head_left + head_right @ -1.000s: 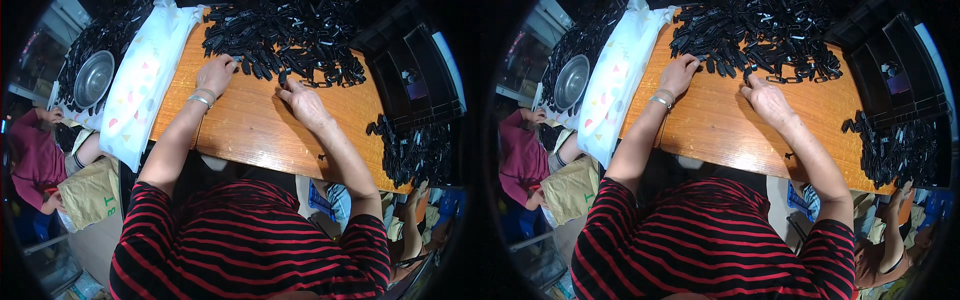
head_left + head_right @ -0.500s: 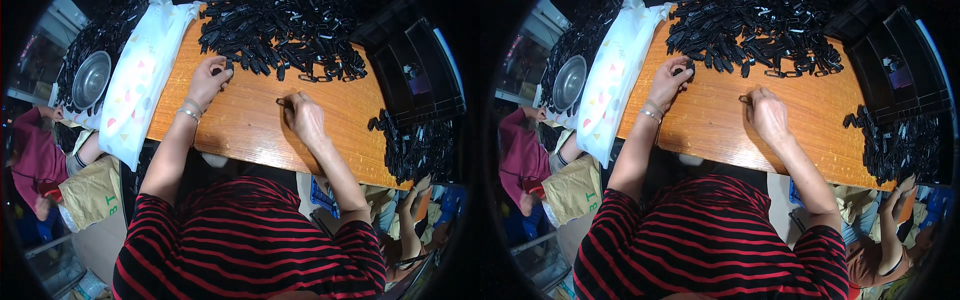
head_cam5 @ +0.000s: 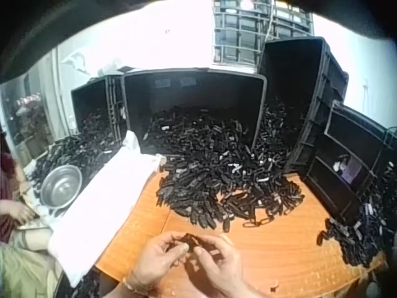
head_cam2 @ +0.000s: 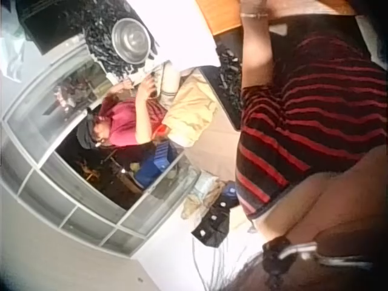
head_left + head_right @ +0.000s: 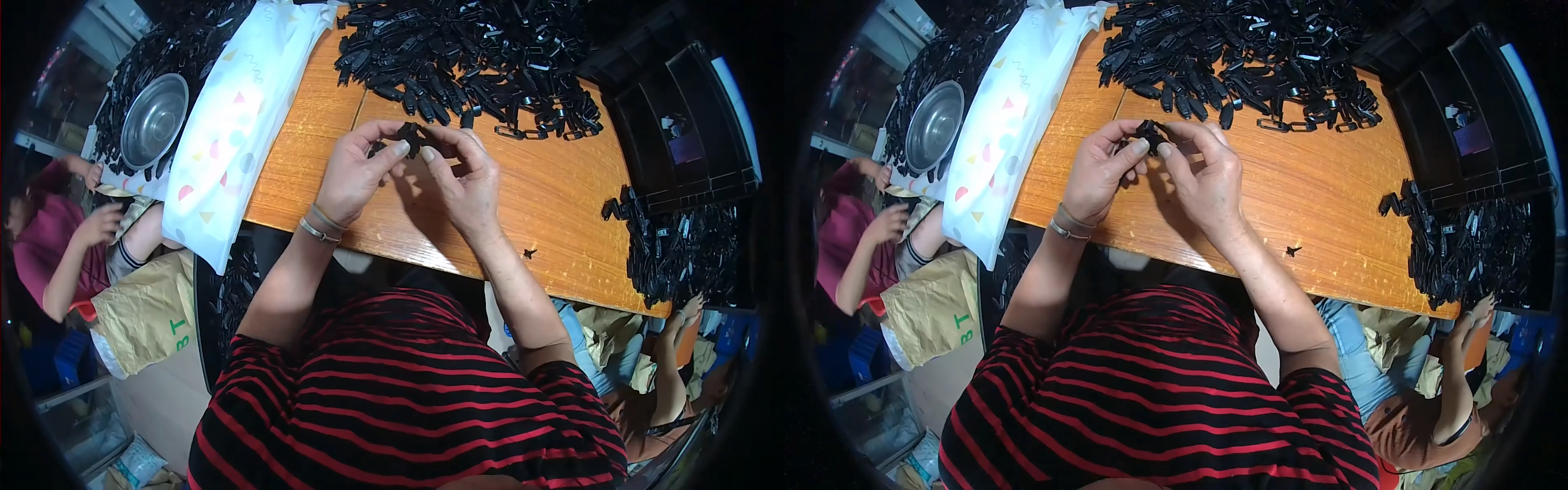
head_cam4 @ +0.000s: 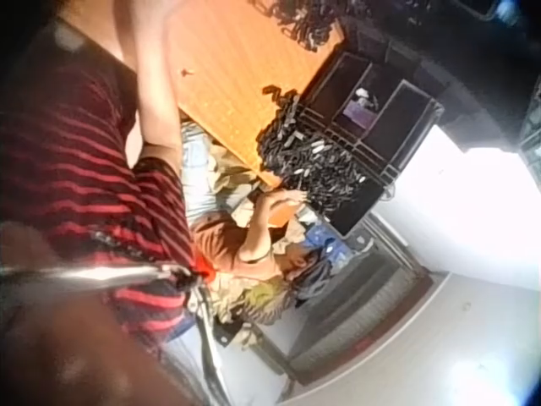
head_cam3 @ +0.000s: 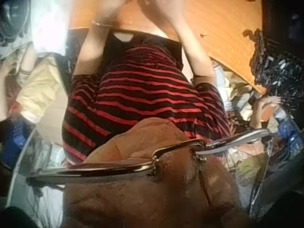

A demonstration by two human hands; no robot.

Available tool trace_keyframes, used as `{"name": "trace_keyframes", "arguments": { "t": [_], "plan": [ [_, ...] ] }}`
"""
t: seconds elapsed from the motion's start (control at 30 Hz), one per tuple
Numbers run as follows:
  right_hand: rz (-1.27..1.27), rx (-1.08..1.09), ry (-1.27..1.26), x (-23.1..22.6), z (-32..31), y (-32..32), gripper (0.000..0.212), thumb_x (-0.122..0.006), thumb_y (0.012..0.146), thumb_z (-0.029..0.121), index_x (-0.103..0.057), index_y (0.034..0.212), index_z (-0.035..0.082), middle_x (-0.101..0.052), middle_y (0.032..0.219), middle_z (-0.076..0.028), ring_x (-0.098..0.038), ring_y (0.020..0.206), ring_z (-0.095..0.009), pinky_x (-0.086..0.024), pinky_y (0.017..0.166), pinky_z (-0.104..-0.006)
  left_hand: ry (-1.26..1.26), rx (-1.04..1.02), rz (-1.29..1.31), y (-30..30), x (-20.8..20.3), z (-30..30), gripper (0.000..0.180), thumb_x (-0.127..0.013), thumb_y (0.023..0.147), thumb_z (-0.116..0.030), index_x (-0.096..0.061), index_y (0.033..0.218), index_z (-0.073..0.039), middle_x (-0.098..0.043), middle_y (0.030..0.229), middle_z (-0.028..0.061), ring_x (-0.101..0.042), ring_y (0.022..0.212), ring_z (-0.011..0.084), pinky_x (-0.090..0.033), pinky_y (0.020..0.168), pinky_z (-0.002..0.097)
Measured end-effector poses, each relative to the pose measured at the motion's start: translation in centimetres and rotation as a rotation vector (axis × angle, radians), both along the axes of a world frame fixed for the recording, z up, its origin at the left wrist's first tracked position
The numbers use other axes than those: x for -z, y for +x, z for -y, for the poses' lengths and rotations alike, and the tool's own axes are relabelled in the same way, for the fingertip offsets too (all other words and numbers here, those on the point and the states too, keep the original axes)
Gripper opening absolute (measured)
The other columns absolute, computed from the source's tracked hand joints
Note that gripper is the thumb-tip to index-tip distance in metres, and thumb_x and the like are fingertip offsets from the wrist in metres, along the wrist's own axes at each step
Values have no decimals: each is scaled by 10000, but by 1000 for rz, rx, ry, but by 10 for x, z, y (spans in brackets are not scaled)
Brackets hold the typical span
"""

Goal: Manually joining two small black plastic components together.

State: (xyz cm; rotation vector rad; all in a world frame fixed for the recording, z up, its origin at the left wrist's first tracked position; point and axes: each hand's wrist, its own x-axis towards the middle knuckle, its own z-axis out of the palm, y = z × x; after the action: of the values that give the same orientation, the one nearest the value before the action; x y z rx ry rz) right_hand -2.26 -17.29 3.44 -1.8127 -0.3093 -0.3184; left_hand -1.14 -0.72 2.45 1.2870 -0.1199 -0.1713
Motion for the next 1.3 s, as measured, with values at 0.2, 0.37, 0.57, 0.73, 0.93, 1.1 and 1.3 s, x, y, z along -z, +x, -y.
{"name": "trace_keyframes", "arguments": {
  "t": [0.2, 0.37, 0.57, 0.73, 0.93, 1.1, 1.3],
  "plan": [
    [29, -15, -125, 4, 2, 1, 201, -689, 842, 60, -656, 1031, -1, -620, 902, -50, -628, 774, -105, -514, 632, -224, -13, 1, 69, -4, 2, 0, 249, -629, 905, -73, -594, 1136, 16, -625, 886, -2, -544, 674, 35, -458, 617, 184],
    [95, 19, -211, 7, -1, 0, 178, -703, 814, 51, -669, 984, 11, -613, 838, -75, -635, 712, -136, -515, 577, -242, 11, -20, 60, -8, 11, 4, 245, -608, 929, -112, -599, 1140, 11, -622, 868, -4, -545, 680, 30, -456, 622, 174],
    [238, 99, -378, 18, -12, -16, 314, -743, 769, 67, -597, 1042, 14, -594, 842, -117, -635, 734, -228, -513, 590, -309, 89, -50, 109, -17, 17, 11, 215, -554, 966, -161, -617, 1093, 1, -603, 809, -11, -524, 679, 31, -437, 615, 174],
    [-36, -2, -273, 28, -20, -26, 424, -727, 799, 129, -481, 1125, 18, -605, 906, -172, -629, 791, -315, -504, 687, -374, 37, 44, 143, -15, 25, 11, 229, -489, 999, -207, -598, 937, -16, -574, 796, -8, -505, 700, 39, -427, 633, 187],
    [-171, -86, -215, 33, -18, -21, 388, -729, 806, 140, -496, 1092, 19, -587, 833, -96, -596, 753, -185, -481, 655, -310, 4, 44, 58, -16, 33, 12, 287, -478, 1003, -249, -579, 854, -25, -541, 741, -9, -490, 693, 53, -410, 622, 200],
    [-264, -298, -237, 29, 26, 3, 280, -716, 842, 141, -586, 1064, 30, -573, 804, 5, -533, 695, -78, -453, 617, -228, -79, -25, -166, -10, 16, 12, 313, -507, 993, -305, -581, 844, -40, -545, 705, -20, -499, 649, 48, -415, 604, 195],
    [-3, 335, -900, 17, 97, 45, 209, -677, 837, 127, -651, 1024, 36, -616, 942, -147, -650, 770, -316, -533, 669, -405, 681, -190, 258, 51, 25, -9, 172, -641, 884, -236, -622, 902, -66, -606, 720, 38, -604, 673, 186, -477, 626, 297]
  ]
}}
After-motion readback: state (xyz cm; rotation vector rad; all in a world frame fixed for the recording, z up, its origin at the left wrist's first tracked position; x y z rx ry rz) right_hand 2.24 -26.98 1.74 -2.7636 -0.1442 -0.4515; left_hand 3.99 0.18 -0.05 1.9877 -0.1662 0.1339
